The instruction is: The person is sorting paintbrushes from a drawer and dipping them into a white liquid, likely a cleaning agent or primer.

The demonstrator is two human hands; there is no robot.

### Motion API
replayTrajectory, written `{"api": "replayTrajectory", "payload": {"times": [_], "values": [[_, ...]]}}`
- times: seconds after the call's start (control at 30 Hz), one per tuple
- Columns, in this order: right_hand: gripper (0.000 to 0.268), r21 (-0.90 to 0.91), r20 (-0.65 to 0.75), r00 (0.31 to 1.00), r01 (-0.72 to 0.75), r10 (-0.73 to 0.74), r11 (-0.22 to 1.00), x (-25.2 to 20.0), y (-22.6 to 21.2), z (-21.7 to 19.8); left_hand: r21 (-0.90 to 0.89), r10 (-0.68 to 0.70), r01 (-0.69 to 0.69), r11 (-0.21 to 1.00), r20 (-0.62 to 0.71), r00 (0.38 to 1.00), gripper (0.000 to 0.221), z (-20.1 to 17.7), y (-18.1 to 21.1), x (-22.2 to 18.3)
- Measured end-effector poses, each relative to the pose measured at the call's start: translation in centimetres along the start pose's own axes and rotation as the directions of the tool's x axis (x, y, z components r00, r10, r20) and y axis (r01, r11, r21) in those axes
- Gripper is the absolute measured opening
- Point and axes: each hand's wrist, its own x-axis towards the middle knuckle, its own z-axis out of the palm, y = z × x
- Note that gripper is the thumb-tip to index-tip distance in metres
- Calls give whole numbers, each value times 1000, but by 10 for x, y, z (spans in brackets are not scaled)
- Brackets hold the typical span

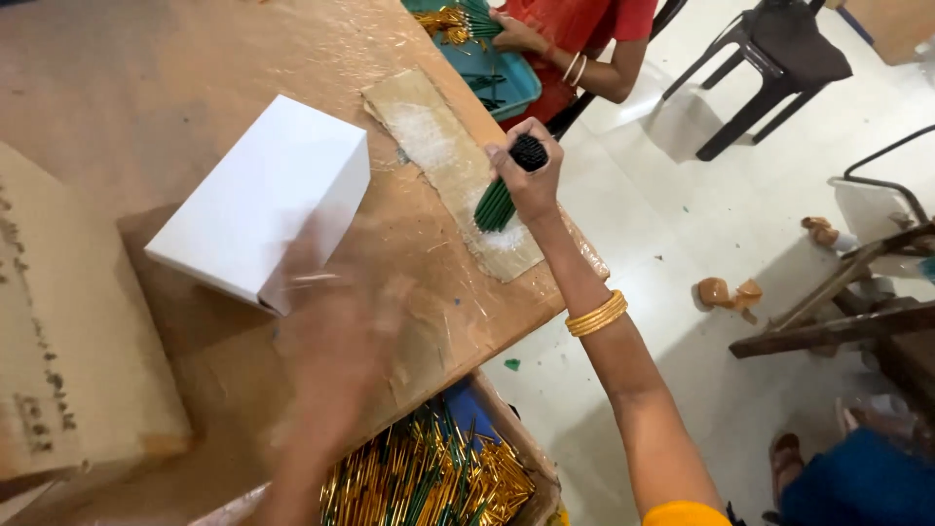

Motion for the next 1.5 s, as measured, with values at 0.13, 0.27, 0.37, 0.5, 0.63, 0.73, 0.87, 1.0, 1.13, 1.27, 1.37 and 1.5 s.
{"api": "replayTrajectory", "payload": {"times": [0.13, 0.27, 0.37, 0.5, 0.63, 0.73, 0.87, 1.0, 1.13, 1.27, 1.37, 1.5], "values": [[20, 100, -148, 989, 8, 7, 995, 6, 6, -12, -327, 341, -296, 897, 89, 936, 77, 80, 75, -4], [19, 287, -317, 942, -13, 108, 958, 15, 6, -16, -299, 351, -301, 906, 130, 927, 77, 115, 94, -17], [19, 194, -349, 934, -4, 73, 981, 28, 24, 0, -265, 297, -245, 933, 180, 938, 74, 119, 96, -23], [24, -389, -150, 928, 262, -342, 883, 57, 49, 24, -261, 282, -239, 935, 141, 949, 69, 120, 97, -27], [27, -378, -141, 949, 210, -281, 902, 59, 39, 18, -269, 270, -230, 935, 120, 955, 67, 117, 97, -23], [24, -230, -133, 987, 59, -91, 971, 17, 4, -18, -271, 253, -212, 939, 128, 959, 66, 121, 98, -23], [25, -136, -219, 976, -40, 9, 990, -41, -44, -56, -266, 245, -209, 941, 113, 963, 66, 126, 97, -26], [18, 189, -316, 949, 53, 10, 980, -95, -103, -58, -311, 247, -227, 923, 26, 969, 55, 110, 92, -48], [18, 177, -247, 939, 287, -239, 942, -142, -146, -21, -767, 157, 123, 630, 281, 947, 47, 86, 98, -106], [13, 147, 55, 894, 433, -444, 889, -209, -155, 29, -748, 307, 604, -276, 527, 793, 64, 73, 84, -170], [8, -141, 754, 634, 412, -173, 900, -245, -173, 52, -232, 460, 642, -731, 528, 714, 80, 35, 65, -208], [14, 452, 718, -114, 827, -686, 335, -275, -187, 84, -162, 494, 656, -737, 532, 687, 65, 43, 36, -277]]}}
